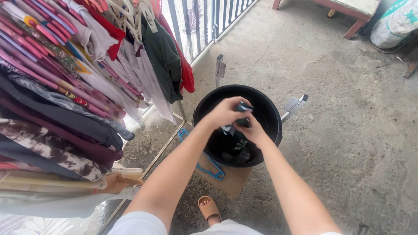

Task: Hanging wet clothes on a rack to dry.

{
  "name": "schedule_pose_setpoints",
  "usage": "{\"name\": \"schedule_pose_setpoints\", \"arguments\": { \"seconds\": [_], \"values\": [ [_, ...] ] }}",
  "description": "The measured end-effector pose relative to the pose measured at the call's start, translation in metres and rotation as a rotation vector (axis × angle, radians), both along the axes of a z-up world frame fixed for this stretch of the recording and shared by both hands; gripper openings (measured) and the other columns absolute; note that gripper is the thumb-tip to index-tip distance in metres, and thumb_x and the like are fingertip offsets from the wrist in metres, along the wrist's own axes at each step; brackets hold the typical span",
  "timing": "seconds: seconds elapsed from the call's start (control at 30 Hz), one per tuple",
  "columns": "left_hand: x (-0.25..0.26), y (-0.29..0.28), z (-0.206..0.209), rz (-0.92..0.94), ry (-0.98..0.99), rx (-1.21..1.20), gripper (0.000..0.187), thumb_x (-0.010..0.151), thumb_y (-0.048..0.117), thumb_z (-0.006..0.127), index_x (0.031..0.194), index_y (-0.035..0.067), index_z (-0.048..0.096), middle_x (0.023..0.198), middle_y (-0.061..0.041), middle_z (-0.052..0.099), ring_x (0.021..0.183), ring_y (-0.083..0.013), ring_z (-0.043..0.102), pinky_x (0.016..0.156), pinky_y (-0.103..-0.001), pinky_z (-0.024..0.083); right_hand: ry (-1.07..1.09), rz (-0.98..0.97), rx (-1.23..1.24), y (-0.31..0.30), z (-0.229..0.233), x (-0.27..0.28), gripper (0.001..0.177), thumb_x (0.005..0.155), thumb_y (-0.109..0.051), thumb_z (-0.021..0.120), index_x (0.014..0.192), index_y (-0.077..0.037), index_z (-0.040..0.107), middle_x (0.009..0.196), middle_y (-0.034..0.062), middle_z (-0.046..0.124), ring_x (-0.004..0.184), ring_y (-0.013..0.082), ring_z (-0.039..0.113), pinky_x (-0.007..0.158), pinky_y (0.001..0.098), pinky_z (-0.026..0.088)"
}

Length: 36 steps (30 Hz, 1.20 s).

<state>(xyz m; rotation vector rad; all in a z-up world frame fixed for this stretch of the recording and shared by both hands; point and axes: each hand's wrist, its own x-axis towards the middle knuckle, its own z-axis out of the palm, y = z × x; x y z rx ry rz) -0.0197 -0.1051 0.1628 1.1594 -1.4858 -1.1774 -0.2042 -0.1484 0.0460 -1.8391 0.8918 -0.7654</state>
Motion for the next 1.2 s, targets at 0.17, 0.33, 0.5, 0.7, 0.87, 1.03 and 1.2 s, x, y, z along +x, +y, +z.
{"name": "schedule_pose_setpoints", "arguments": {
  "seconds": [0.17, 0.33, 0.5, 0.7, 0.87, 1.03, 1.2],
  "values": [
    [0.029, 0.005, -0.041, 0.104, -0.152, -0.143, 0.069, 0.083, 0.017, 0.083, 0.142, 0.005, 0.05, 0.124, -0.013, 0.064, 0.113, -0.0201, 0.061, 0.097, -0.036, 0.05, 0.391, -0.554, 0.13, -0.014, -0.031, -0.018, 0.055, 0.09, -0.015, 0.067, 0.14, 0.001, 0.053, 0.136, 0.0273, 0.059, 0.124, 0.0398, 0.062, 0.106, 0.0433, 0.05],
    [0.067, 0.03, -0.089, 0.417, -0.264, 0.049, 0.061, 0.084, 0.02, 0.08, 0.137, 0.004, 0.053, 0.121, -0.015, 0.069, 0.11, -0.0237, 0.068, 0.096, -0.037, 0.055, 0.588, -0.498, -0.445, 0.023, 0.001, 0.032, 0.068, 0.064, -0.001, 0.073, 0.129, 0.004, 0.054, 0.13, 0.0224, 0.057, 0.121, 0.0458, 0.057, 0.099, 0.0517, 0.047],
    [0.076, 0.078, -0.129, 0.521, -0.159, 0.212, 0.04, 0.088, 0.02, 0.076, 0.122, 0.002, 0.064, 0.112, -0.013, 0.075, 0.103, -0.0223, 0.074, 0.09, -0.034, 0.059, 0.459, 0.591, -0.156, 0.014, -0.148, 0.105, 0.042, 0.077, -0.005, 0.066, 0.118, -0.011, 0.07, 0.135, 0.0111, 0.068, 0.128, 0.0344, 0.064, 0.108, 0.0405, 0.053],
    [0.087, 0.104, -0.101, 0.541, -0.225, 0.292, 0.034, 0.09, 0.02, 0.073, 0.119, 0.003, 0.067, 0.107, -0.01, 0.077, 0.1, -0.0191, 0.074, 0.088, -0.032, 0.058, 1.09, 0.16, 0.201, 0.031, -0.168, 0.118, 0.069, 0.097, -0.018, 0.056, 0.158, -0.018, 0.023, 0.154, 0.0116, 0.045, 0.131, 0.0363, 0.056, 0.102, 0.0522, 0.049],
    [0.085, 0.073, -0.126, 0.559, -0.215, 0.272, 0.031, 0.089, 0.018, 0.072, 0.116, 0.002, 0.07, 0.103, -0.01, 0.077, 0.096, -0.0206, 0.074, 0.087, -0.034, 0.058, 1.019, 0.185, -0.039, 0.003, -0.13, 0.088, 0.027, 0.092, -0.021, 0.057, 0.103, -0.012, 0.079, 0.111, 0.0156, 0.076, 0.106, 0.0335, 0.072, 0.09, 0.046, 0.058],
    [0.062, 0.021, -0.189, 0.537, -0.299, 0.265, 0.032, 0.084, 0.008, 0.065, 0.115, 0.003, 0.072, 0.105, -0.012, 0.077, 0.1, -0.024, 0.074, 0.089, -0.035, 0.058, 0.317, -0.122, 0.361, -0.058, -0.061, 0.033, 0.022, 0.084, -0.019, 0.066, 0.077, -0.001, 0.077, 0.074, 0.0141, 0.073, 0.071, 0.0232, 0.066, 0.067, 0.037, 0.051],
    [0.024, 0.007, -0.218, 0.503, -0.579, 0.365, 0.062, 0.077, 0.007, 0.076, 0.134, 0.002, 0.053, 0.135, -0.025, 0.057, 0.129, -0.0389, 0.053, 0.107, -0.041, 0.045, -0.459, -0.093, 0.551, -0.05, 0.081, -0.023, 0.02, 0.083, -0.01, 0.056, 0.064, -0.005, 0.056, 0.069, 0.003, 0.056, 0.066, 0.0133, 0.051, 0.062, 0.0285, 0.041]
  ]
}}
